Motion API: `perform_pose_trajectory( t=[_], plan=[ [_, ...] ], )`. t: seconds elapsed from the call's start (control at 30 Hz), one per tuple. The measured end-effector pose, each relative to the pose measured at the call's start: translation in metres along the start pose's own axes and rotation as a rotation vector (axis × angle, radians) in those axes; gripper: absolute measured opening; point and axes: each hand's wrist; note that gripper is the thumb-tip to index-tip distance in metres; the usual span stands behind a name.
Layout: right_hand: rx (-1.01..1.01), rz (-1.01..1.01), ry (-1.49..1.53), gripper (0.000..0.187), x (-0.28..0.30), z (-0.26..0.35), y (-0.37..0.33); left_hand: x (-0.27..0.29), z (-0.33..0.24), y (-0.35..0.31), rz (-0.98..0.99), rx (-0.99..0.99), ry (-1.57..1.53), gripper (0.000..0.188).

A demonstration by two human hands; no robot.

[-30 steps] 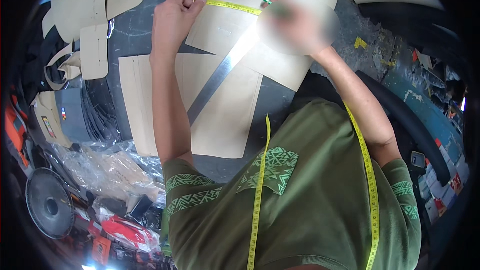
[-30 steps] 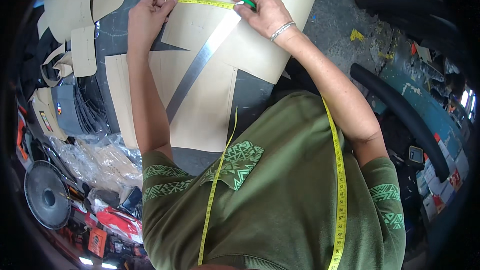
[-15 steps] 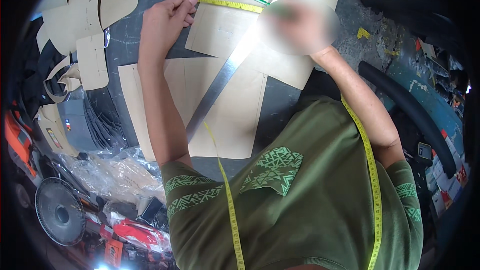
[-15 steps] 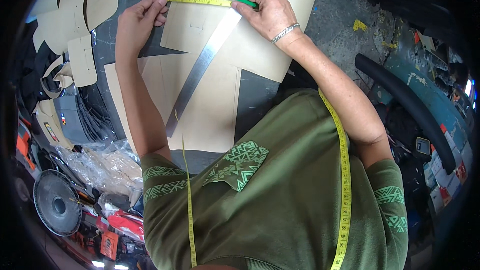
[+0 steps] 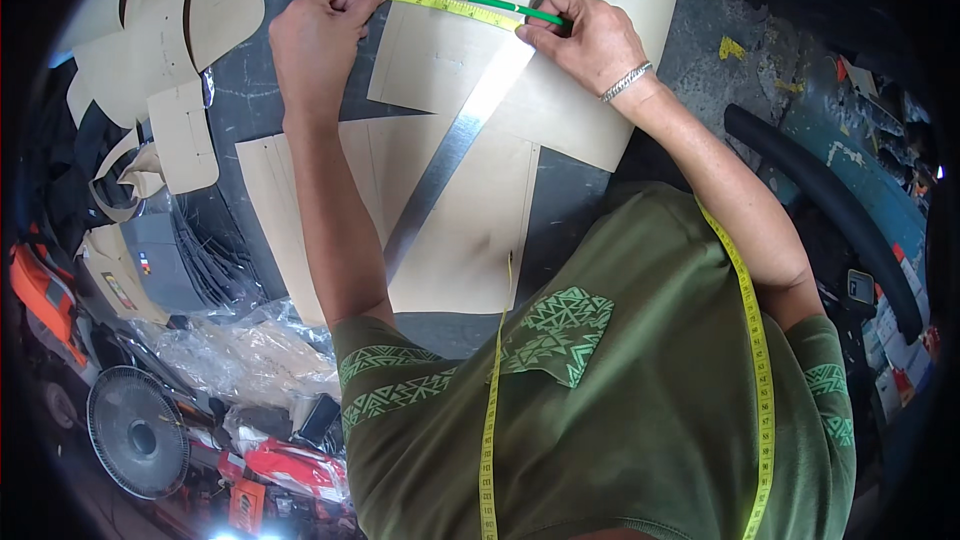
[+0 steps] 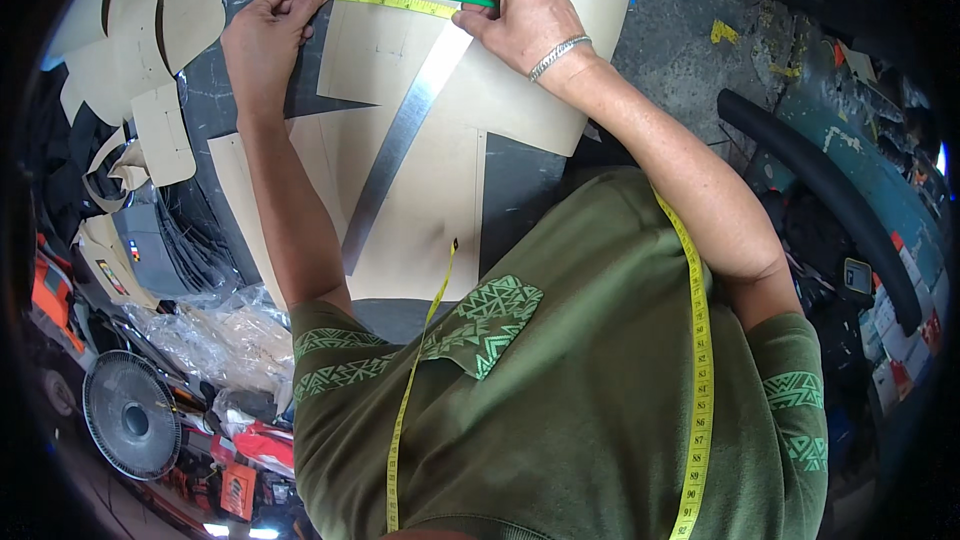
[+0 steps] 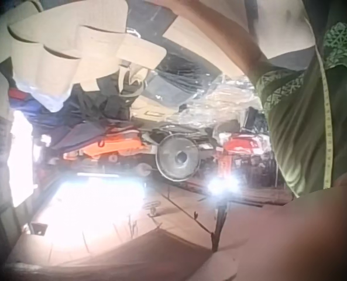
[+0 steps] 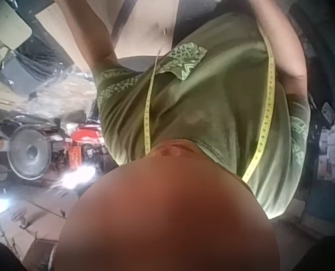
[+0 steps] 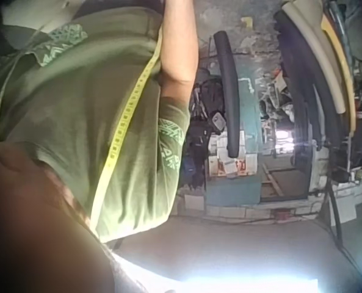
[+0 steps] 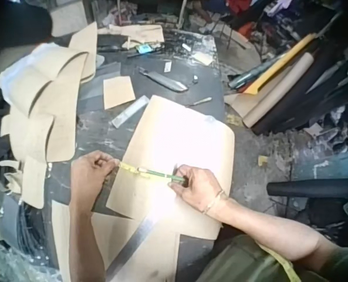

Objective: The recorder uses a tape measure, metal ruler, and pencil to measure and mark dimensions on cardboard patterns in a manufacturing workshop.

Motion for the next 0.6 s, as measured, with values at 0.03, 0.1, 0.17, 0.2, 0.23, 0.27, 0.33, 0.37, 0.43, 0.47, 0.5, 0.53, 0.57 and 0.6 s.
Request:
perform_pose_trajectory(
  t=[0.03, 0.1, 0.17, 0.2, 0.23, 0.27, 0.33, 0.37, 0.43, 0.47, 0.5, 0.53, 0.57, 0.6],
  plan=[
    [-0.009, -0.001, 0.013, 0.029, 0.000, 0.002, 0.000, 0.000, 0.001, 0.000, -0.005, 0.007, -0.008, 0.022],
    [-0.020, -0.001, 0.024, 0.030, 0.003, 0.007, 0.002, 0.000, 0.001, 0.001, -0.007, 0.014, -0.018, 0.022],
    [-0.034, 0.037, -0.039, 0.030, 0.006, 0.013, 0.002, 0.000, 0.001, 0.002, 0.009, 0.009, -0.020, 0.022],
    [-0.037, 0.035, -0.039, 0.030, 0.006, 0.012, 0.001, 0.000, 0.000, 0.001, 0.011, 0.007, -0.021, 0.022],
    [-0.040, 0.025, -0.031, 0.030, 0.006, 0.010, 0.002, 0.000, -0.001, 0.001, 0.001, 0.003, -0.019, 0.022],
    [-0.042, 0.015, -0.020, 0.030, 0.006, 0.009, 0.003, 0.000, -0.002, 0.000, -0.010, 0.000, -0.015, 0.023],
    [-0.049, 0.005, -0.009, 0.029, 0.007, 0.008, 0.004, 0.000, -0.001, 0.001, 0.005, 0.001, -0.013, 0.024],
    [-0.053, -0.001, 0.001, 0.029, 0.007, 0.009, 0.005, 0.000, 0.001, 0.002, 0.016, 0.005, -0.011, 0.026],
    [-0.067, 0.017, -0.022, 0.029, 0.008, 0.011, 0.006, 0.000, 0.002, 0.003, 0.017, 0.001, -0.018, 0.024],
    [-0.080, 0.036, -0.046, 0.028, 0.008, 0.012, 0.006, 0.001, 0.002, 0.003, 0.018, -0.002, -0.027, 0.022],
    [-0.082, 0.034, -0.047, 0.028, 0.009, 0.012, 0.007, 0.001, 0.001, 0.004, 0.020, -0.004, -0.028, 0.022],
    [-0.093, 0.037, -0.040, 0.028, 0.009, 0.012, 0.007, 0.001, 0.001, 0.004, 0.020, -0.005, -0.028, 0.022],
    [-0.105, 0.039, -0.034, 0.028, 0.009, 0.011, 0.007, 0.001, 0.000, 0.004, 0.021, -0.006, -0.027, 0.022],
    [-0.107, 0.039, -0.035, 0.028, 0.010, 0.011, 0.007, 0.001, 0.000, 0.004, 0.022, -0.007, -0.028, 0.022]
  ],
)
Point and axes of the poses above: each hand's wrist, its own y-axis towards the middle knuckle, its own x-axis out of the back of the hand, z = x × y, and after that the axes turned 15 degrees about y, right-handed
